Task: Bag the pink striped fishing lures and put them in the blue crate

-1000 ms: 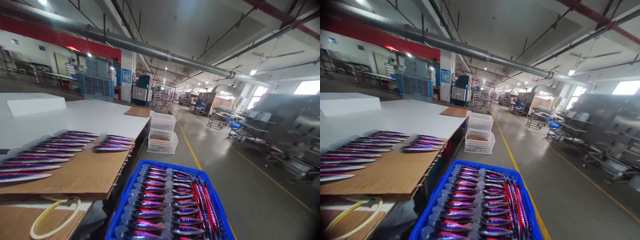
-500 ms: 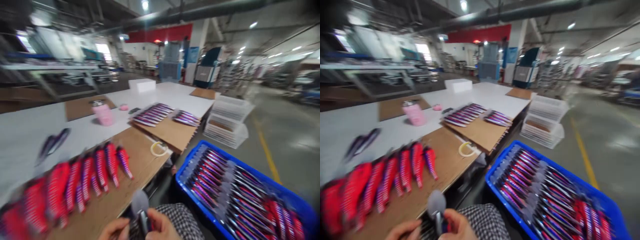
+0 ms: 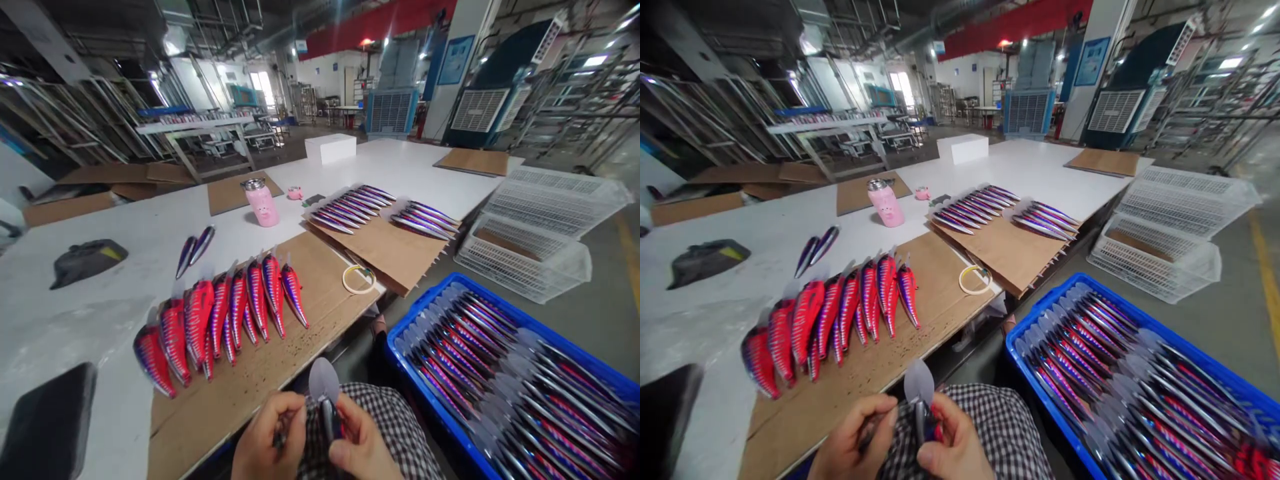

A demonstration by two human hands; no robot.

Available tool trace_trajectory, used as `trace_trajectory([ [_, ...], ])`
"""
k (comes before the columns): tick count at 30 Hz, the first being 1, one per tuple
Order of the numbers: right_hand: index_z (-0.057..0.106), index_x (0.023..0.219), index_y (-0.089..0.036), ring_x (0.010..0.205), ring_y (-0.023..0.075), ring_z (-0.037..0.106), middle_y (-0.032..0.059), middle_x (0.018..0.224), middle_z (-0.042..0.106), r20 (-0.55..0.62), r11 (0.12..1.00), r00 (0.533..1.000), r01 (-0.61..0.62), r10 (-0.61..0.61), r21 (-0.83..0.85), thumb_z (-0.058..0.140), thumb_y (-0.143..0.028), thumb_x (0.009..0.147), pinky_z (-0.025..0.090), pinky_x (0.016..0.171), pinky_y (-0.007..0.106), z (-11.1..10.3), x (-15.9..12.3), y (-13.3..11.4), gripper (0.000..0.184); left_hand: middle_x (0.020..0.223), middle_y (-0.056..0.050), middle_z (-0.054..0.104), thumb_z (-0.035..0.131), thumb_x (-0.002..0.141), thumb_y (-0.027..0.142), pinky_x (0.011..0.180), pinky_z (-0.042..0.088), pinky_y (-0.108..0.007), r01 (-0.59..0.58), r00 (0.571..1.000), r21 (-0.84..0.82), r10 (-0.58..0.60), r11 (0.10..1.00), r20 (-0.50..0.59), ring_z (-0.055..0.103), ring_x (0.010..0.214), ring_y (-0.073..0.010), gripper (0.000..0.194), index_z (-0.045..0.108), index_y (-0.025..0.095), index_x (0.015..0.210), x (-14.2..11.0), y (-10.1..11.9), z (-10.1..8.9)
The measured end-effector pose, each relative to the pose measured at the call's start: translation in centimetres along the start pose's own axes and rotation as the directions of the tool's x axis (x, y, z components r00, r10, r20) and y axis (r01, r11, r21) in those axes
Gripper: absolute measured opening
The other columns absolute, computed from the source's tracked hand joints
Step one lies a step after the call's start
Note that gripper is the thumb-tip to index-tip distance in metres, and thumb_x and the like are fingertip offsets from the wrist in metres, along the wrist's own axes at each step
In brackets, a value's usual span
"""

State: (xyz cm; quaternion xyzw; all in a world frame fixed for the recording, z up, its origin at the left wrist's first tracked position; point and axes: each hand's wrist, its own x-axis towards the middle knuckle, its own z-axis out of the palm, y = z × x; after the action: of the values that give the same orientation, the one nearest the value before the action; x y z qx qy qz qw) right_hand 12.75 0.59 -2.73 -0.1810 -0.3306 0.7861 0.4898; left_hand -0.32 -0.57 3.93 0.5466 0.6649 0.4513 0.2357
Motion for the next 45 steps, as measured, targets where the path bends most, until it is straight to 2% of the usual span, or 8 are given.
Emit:
trace_trajectory([
  [10,0.062,0.111,-0.022,0.099,0.0237,0.061,0.0049,0.104,0.067,-0.074,0.999,0.997,-0.039,0.038,-0.014,0.082,-0.042,0.060,0.042,0.091,0.034,0.4,-0.7,-1.0,0.058,0.064,0.007,0.058,0.057,0.076,0.025,0.057,0.043,-0.020,-0.059,0.993,-0.021,0.061,0.998,0.099,0.055,0.055,-0.0107,0.005,0.062,0.024,0.074,0.1,0.5,-0.3],
  [14,0.061,0.112,-0.022,0.098,0.0232,0.061,0.0042,0.101,0.068,-0.061,0.999,0.997,-0.052,0.052,0.002,0.082,-0.042,0.059,0.042,0.091,0.033,0.6,-0.6,-1.2,0.060,0.061,0.006,0.056,0.058,0.075,0.026,0.057,0.042,-0.019,0.026,0.998,-0.089,-0.021,0.996,0.057,0.051,0.054,-0.0101,0.006,0.061,0.023,0.071,0.0,0.9,-0.2],
  [20,0.063,0.110,-0.023,0.097,0.0247,0.061,0.0041,0.097,0.068,-0.048,0.997,0.996,-0.075,0.075,-0.002,0.083,-0.043,0.057,0.042,0.090,0.035,1.2,-0.7,-1.8,0.060,0.065,0.005,0.054,0.068,0.072,0.033,0.053,0.041,-0.018,0.144,0.989,-0.395,-0.121,0.907,0.084,0.048,0.055,-0.0098,0.014,0.060,0.022,0.071,-0.7,1.0,-0.1],
  [24,0.063,0.110,-0.022,0.097,0.0261,0.061,0.0049,0.097,0.068,-0.059,0.996,0.994,-0.089,0.088,-0.008,0.083,-0.045,0.057,0.042,0.091,0.038,1.4,-0.7,-1.9,0.061,0.069,0.004,0.061,0.067,0.074,0.040,0.060,0.047,-0.020,0.202,0.979,-0.347,-0.178,0.916,0.101,0.056,0.061,-0.0128,0.021,0.063,0.023,0.085,-1.3,0.2,-0.1],
  [33,0.063,0.109,-0.021,0.100,0.0239,0.059,0.0049,0.102,0.067,-0.092,0.995,0.992,-0.092,0.088,-0.034,0.083,-0.043,0.057,0.042,0.092,0.035,0.9,-0.8,-1.0,0.061,0.071,0.002,0.062,0.056,0.081,0.031,0.059,0.046,-0.022,-0.032,0.982,-0.039,0.039,0.999,0.186,0.058,0.062,-0.0137,0.012,0.064,0.023,0.078,-0.6,-0.7,-0.3],
  [39,0.063,0.109,-0.020,0.099,0.0241,0.060,0.0044,0.097,0.068,-0.048,0.991,0.990,-0.131,0.130,-0.013,0.083,-0.043,0.057,0.042,0.092,0.036,1.3,-0.8,-1.1,0.061,0.072,0.003,0.062,0.054,0.083,0.021,0.060,0.050,-0.020,-0.148,0.958,-0.137,0.176,0.979,0.227,0.061,0.065,-0.0131,0.011,0.063,0.024,0.078,-0.4,0.3,-0.2],
  [42,0.063,0.111,-0.019,0.103,0.0260,0.059,0.0057,0.098,0.068,-0.035,0.989,0.989,-0.145,0.146,0.020,0.083,-0.047,0.055,0.042,0.092,0.036,1.5,-0.7,-1.2,0.066,0.076,0.003,0.064,0.057,0.081,0.023,0.062,0.051,-0.019,-0.125,0.983,-0.183,0.146,0.975,0.111,0.062,0.068,-0.0131,0.007,0.064,0.025,0.082,-0.5,0.1,-0.4],
  [45,0.062,0.111,-0.019,0.106,0.0273,0.058,0.0072,0.101,0.068,-0.051,0.989,0.989,-0.138,0.140,0.046,0.083,-0.047,0.055,0.043,0.091,0.037,1.6,-0.6,-1.1,0.066,0.077,0.004,0.066,0.061,0.078,0.023,0.062,0.051,-0.017,-0.112,0.994,-0.100,0.113,0.989,-0.004,0.062,0.066,-0.0120,0.007,0.062,0.025,0.085,-0.4,-0.9,-0.9],
])
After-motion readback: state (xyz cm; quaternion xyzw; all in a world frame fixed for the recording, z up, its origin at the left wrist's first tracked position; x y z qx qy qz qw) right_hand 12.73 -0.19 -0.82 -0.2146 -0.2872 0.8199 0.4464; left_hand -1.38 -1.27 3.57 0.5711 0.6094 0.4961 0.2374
